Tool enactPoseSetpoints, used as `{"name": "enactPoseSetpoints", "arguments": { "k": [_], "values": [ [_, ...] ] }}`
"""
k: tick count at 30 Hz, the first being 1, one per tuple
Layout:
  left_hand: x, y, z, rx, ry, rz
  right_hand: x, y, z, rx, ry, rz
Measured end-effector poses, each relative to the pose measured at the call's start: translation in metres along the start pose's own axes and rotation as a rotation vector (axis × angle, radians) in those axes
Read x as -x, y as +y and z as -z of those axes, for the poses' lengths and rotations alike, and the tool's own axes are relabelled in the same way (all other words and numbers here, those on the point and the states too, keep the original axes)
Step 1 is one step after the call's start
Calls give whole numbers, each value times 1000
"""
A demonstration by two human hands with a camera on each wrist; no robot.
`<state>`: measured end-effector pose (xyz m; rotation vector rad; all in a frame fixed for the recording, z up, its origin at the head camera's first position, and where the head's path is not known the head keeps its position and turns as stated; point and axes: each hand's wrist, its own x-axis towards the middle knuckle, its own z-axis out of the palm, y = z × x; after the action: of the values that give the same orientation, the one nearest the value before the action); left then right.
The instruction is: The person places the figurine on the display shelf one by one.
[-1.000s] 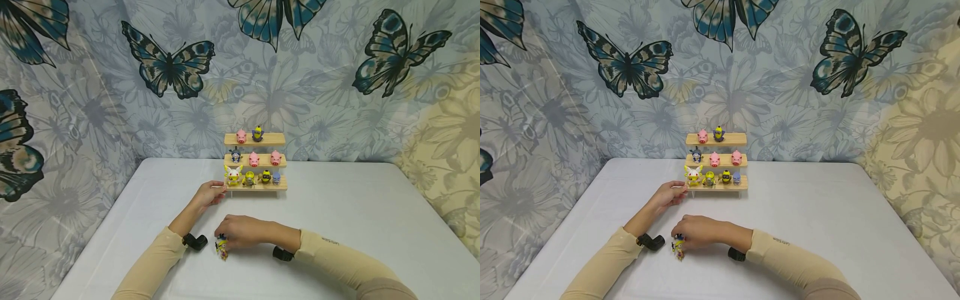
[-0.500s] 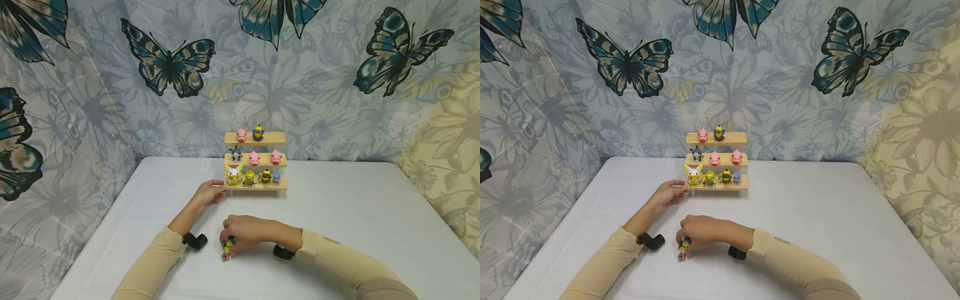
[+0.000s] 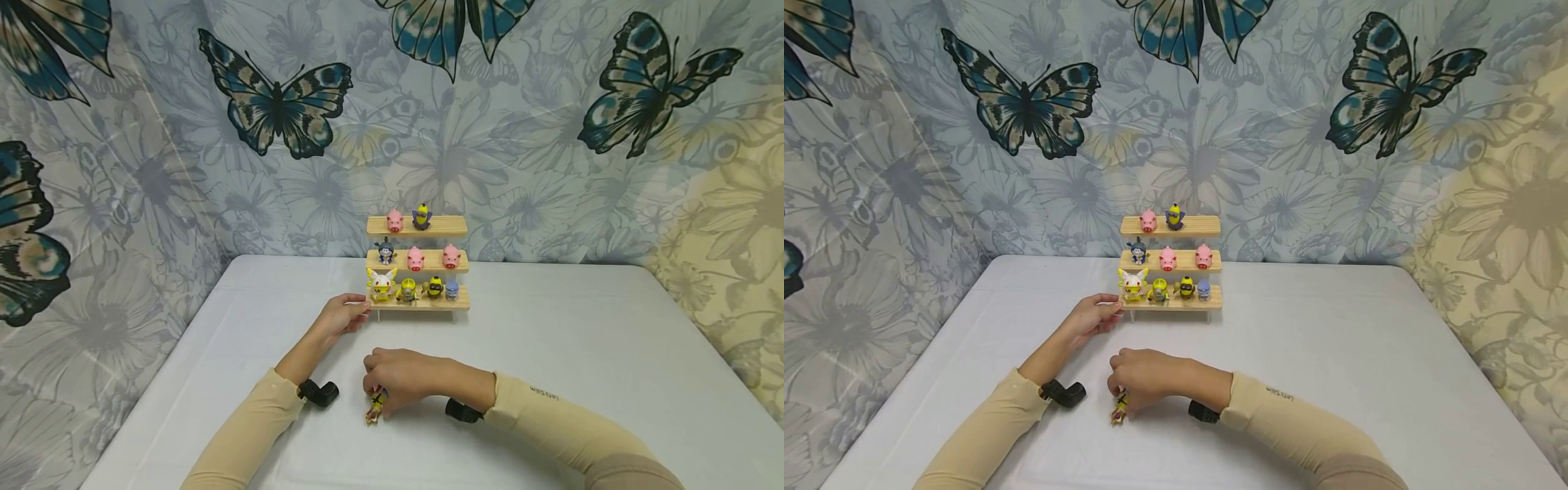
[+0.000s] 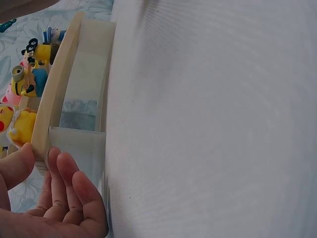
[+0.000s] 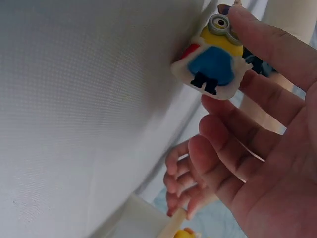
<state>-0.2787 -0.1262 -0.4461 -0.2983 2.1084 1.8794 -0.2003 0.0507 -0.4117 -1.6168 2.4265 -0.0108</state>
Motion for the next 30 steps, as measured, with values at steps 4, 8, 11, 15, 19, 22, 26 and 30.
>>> {"name": "enactPoseSetpoints", "arguments": {
  "k": [4,8,11,15,19,22,26,30],
  "values": [
    [3,2,0,3,-4,-4,0,-1,0,34,2,4],
    [2,1,-1,-1,-5,1,-1,-2,-3,43,-16,-1],
    [-2,-2,1,2,0,0,-2,-3,-6,47,-22,2],
    [-4,-3,1,2,-4,-2,-3,-5,-9,83,-8,15],
    [-3,-2,2,1,-8,-1,-4,-3,-9,64,18,16],
    [-2,-1,2,0,-10,3,-3,2,-3,-16,58,-2],
    [-2,-1,1,-3,-6,8,0,10,8,-110,142,-33],
    [-3,-1,1,-4,-3,6,5,16,18,-173,218,-40]
  ]
}}
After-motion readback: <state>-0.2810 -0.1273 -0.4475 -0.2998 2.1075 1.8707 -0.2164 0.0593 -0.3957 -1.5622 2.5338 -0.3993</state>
